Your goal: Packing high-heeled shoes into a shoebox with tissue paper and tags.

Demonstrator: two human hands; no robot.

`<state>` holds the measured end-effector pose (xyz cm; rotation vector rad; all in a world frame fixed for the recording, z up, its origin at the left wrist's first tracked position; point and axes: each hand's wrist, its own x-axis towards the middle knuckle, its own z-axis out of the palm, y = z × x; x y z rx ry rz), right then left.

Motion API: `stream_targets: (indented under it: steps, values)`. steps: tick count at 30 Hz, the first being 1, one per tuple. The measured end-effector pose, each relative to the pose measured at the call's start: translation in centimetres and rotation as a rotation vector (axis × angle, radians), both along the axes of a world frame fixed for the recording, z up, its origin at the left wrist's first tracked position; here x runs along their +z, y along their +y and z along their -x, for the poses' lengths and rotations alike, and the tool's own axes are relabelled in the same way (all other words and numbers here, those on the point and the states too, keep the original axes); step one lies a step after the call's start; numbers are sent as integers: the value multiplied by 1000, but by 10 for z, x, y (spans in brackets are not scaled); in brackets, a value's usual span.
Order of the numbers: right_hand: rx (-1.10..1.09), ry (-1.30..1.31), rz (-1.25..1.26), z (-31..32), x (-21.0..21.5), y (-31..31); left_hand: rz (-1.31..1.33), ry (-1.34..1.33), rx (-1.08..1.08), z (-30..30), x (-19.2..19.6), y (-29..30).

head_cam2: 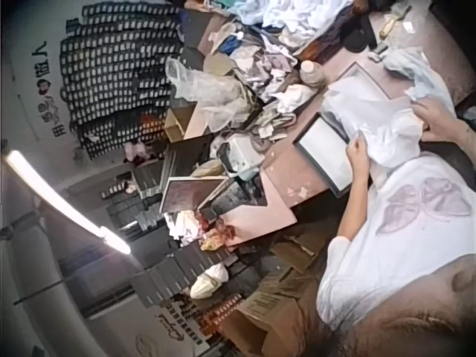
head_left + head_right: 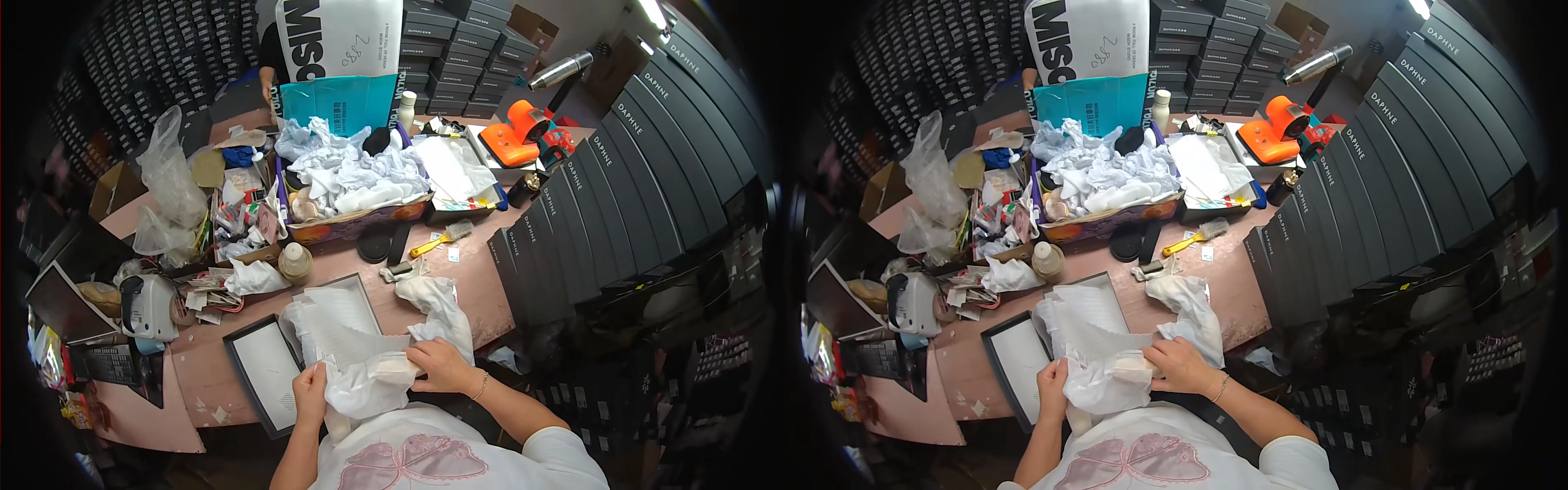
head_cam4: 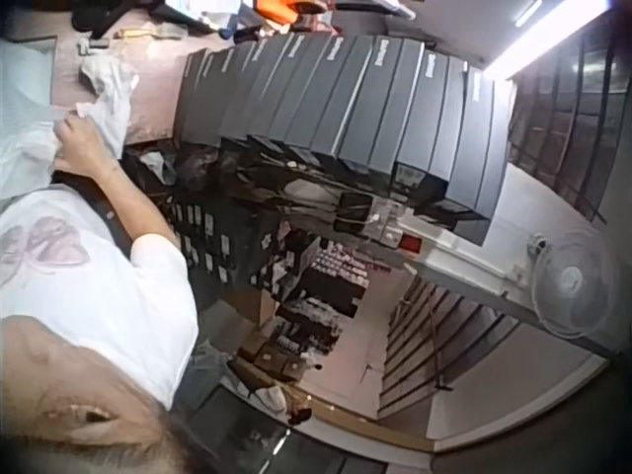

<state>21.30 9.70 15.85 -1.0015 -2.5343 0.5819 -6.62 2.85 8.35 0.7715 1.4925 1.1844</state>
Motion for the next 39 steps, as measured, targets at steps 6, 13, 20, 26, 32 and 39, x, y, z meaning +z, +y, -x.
stream_targets:
  steps: [6, 13, 20, 26, 32, 39]
  values:
    - [54, 35, 15, -6, 6, -2, -47, 38, -16, 3, 18, 4]
    - [-68, 86, 50, -12, -6, -14, -150, 101, 5, -12, 11, 4]
    - [-236, 88, -165, -10, -22, -45, 96, 414, -393, -11, 25, 53]
    - [-446, 133, -57, -31, -24, -66, -114, 395, -29, -38, 34, 62]
    - [-929, 363, 416, -31, -26, -57, -683, 894, -88, 35, -18, 68]
    - [-1027, 794, 586, -36, -75, -25, -1038, 604, 181, -2, -82, 126]
